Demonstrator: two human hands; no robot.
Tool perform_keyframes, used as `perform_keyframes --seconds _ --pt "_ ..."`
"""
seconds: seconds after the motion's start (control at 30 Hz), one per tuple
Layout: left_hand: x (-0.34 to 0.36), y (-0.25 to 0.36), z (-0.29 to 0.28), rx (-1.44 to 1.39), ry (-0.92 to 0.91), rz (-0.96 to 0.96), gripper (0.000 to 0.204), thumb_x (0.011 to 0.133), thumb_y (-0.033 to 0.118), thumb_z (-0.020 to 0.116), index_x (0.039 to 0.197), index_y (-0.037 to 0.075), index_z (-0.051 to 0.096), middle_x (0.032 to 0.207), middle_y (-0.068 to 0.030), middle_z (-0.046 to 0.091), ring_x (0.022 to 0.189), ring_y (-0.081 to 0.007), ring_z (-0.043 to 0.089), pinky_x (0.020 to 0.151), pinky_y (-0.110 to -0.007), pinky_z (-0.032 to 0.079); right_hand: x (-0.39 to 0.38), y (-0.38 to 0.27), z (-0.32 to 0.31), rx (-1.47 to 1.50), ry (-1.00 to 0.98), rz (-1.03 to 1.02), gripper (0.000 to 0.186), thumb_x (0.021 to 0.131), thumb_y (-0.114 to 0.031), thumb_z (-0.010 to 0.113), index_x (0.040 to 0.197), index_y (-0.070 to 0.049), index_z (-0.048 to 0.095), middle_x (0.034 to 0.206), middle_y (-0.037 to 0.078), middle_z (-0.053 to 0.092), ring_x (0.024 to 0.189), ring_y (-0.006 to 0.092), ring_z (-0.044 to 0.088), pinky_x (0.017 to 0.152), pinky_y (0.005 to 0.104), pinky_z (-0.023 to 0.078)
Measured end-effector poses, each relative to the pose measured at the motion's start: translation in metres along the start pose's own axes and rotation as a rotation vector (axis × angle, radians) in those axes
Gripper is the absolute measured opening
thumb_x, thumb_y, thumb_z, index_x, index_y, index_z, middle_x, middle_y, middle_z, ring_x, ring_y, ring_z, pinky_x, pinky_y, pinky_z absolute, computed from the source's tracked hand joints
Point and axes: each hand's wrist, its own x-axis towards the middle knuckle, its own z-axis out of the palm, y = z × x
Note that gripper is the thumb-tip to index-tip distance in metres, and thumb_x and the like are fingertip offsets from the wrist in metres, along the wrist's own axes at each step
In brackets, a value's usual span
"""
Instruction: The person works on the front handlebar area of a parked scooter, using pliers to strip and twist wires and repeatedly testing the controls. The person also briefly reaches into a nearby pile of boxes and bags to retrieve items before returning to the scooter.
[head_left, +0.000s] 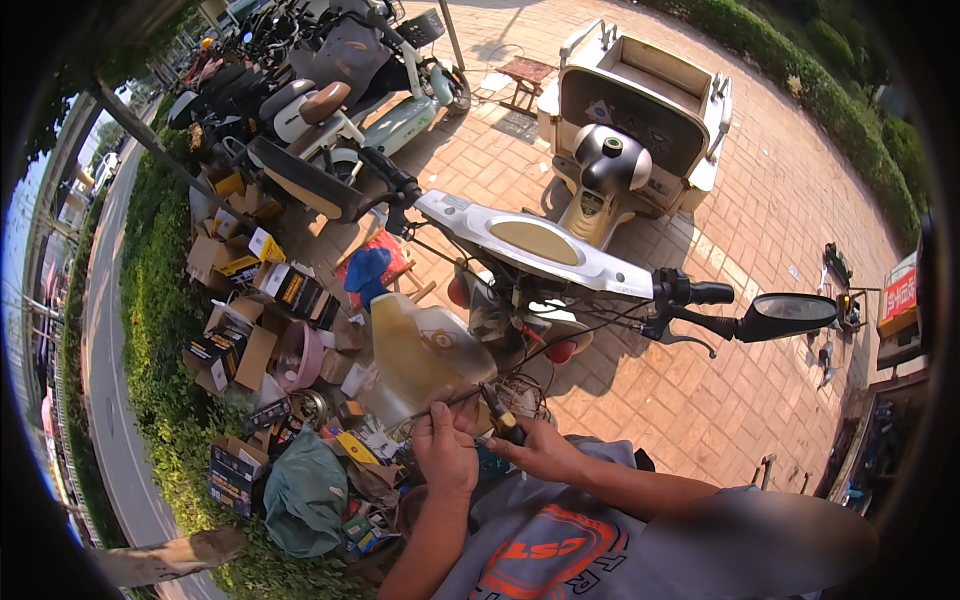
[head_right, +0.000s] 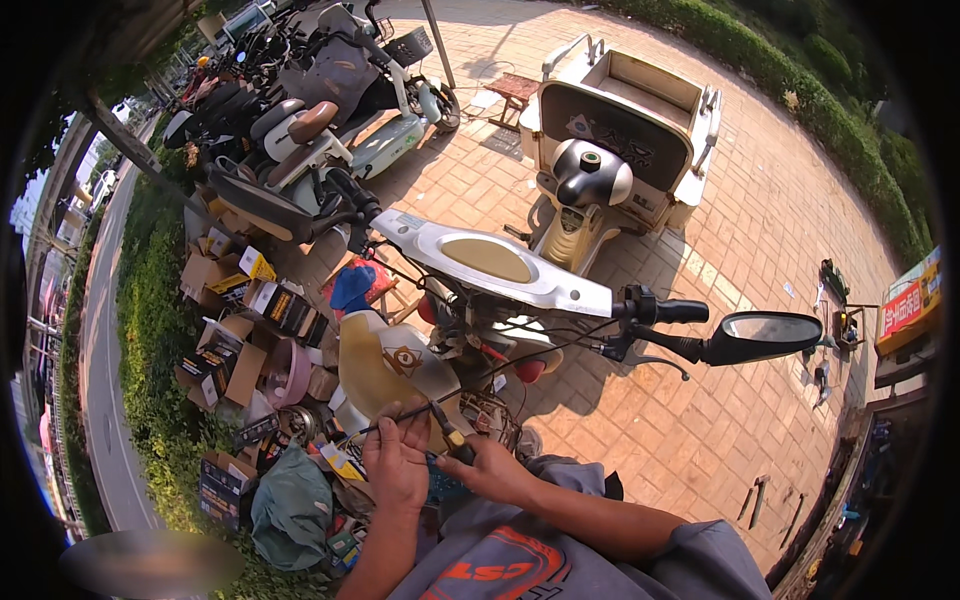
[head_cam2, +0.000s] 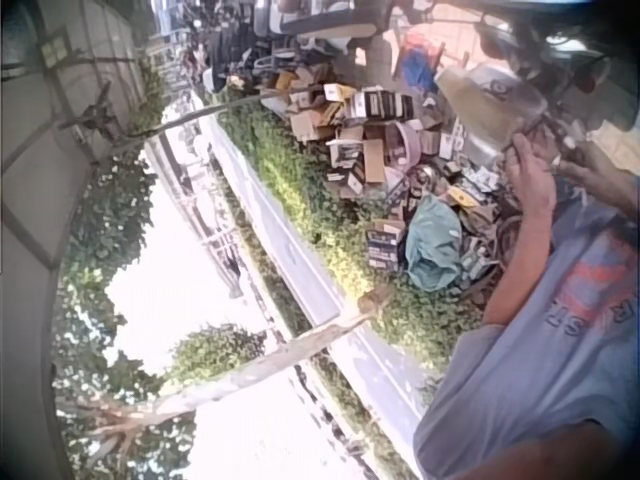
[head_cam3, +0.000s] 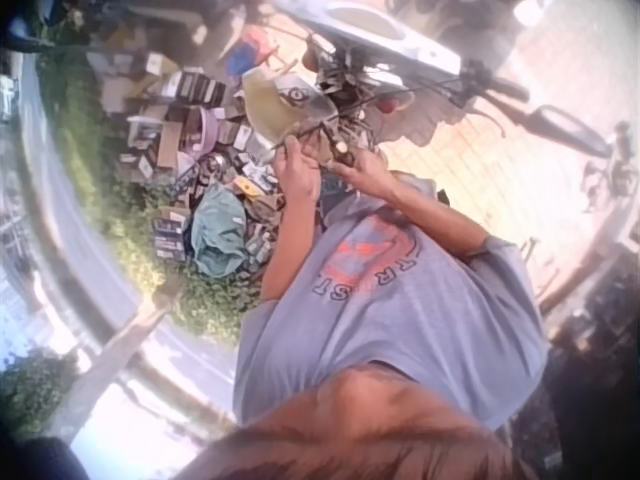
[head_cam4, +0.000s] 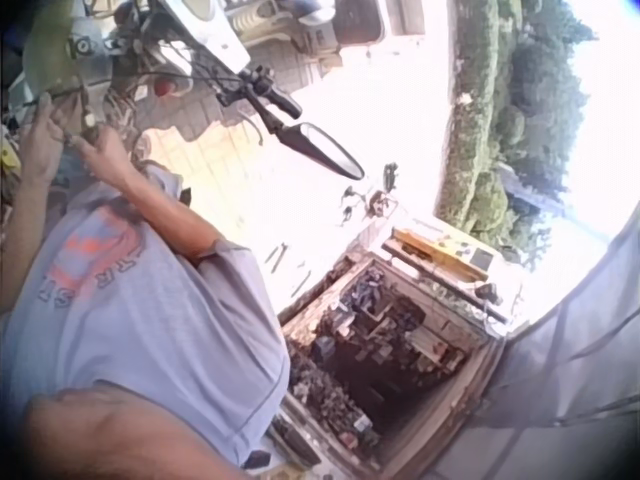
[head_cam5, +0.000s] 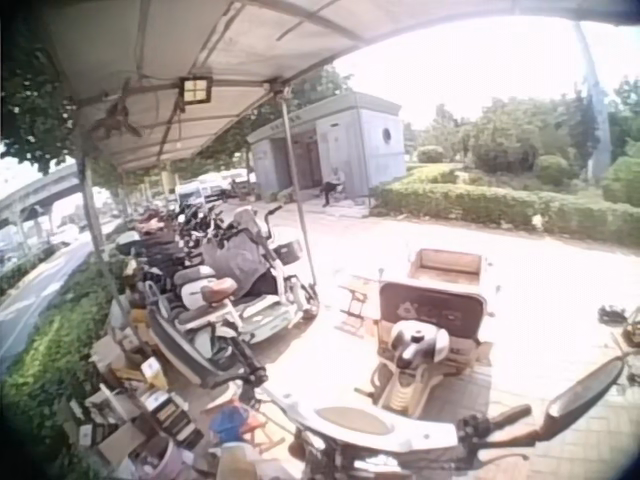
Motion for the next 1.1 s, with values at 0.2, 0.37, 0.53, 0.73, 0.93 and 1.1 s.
perform_keyframes --seconds 0.2,0.37,0.53,0.73,0.93,1.1 --pt "-0.004 -0.006 0.001 0.030 0.031 0.049 0.027 0.100 0.015 0.044 0.117 -0.006 0.049 0.122 -0.0210 0.056 0.111 -0.0300 0.058 0.103 -0.043 0.044 0.004 0.018 0.002 -0.028 0.147 -0.060 0.068 0.078 -0.047 0.074 0.112 0.009 0.055 0.101 0.021 0.063 0.097 0.0271 0.061 0.084 0.0354 0.047" --pt "0.009 -0.012 0.007 0.127 -0.209 -0.137 0.035 0.101 0.027 0.041 0.124 0.001 0.047 0.130 -0.0205 0.050 0.110 -0.0327 0.058 0.097 -0.046 0.044 0.005 0.012 -0.014 -0.004 -0.033 -0.034 0.077 0.076 -0.047 0.075 0.120 0.010 0.050 0.117 0.024 0.058 0.113 0.0298 0.054 0.096 0.0348 0.043" --pt "0.024 -0.022 -0.002 0.179 -0.487 -0.246 0.044 0.099 0.034 0.036 0.123 -0.002 0.044 0.125 -0.0223 0.051 0.114 -0.0338 0.055 0.098 -0.046 0.043 -0.005 0.010 -0.004 0.049 -0.077 -0.033 0.049 0.084 -0.030 0.066 0.116 0.005 0.053 0.100 0.019 0.064 0.093 0.0251 0.060 0.085 0.0365 0.046" --pt "0.019 -0.031 0.007 0.201 -0.415 -0.157 0.044 0.099 0.034 0.035 0.124 -0.001 0.043 0.119 -0.0218 0.054 0.114 -0.0339 0.055 0.101 -0.043 0.042 -0.005 0.023 -0.002 0.132 -0.061 0.055 0.038 0.085 -0.026 0.063 0.108 0.004 0.057 0.083 0.014 0.064 0.077 0.0215 0.059 0.074 0.0366 0.048" --pt "0.019 -0.031 0.007 0.166 -0.408 -0.168 0.045 0.099 0.035 0.033 0.124 -0.001 0.043 0.120 -0.0219 0.053 0.114 -0.0335 0.055 0.100 -0.043 0.042 -0.008 0.019 0.000 0.143 -0.012 -0.012 0.040 0.085 -0.028 0.064 0.107 0.005 0.057 0.082 0.014 0.062 0.076 0.0168 0.059 0.068 0.0333 0.049" --pt "0.018 -0.026 0.010 0.152 -0.372 -0.164 0.045 0.100 0.035 0.032 0.125 -0.001 0.043 0.121 -0.0219 0.053 0.114 -0.0328 0.054 0.099 -0.043 0.043 -0.010 0.010 -0.006 0.269 0.015 0.077 0.042 0.087 -0.035 0.067 0.102 0.003 0.059 0.078 0.008 0.061 0.074 0.0135 0.057 0.065 0.0295 0.046"
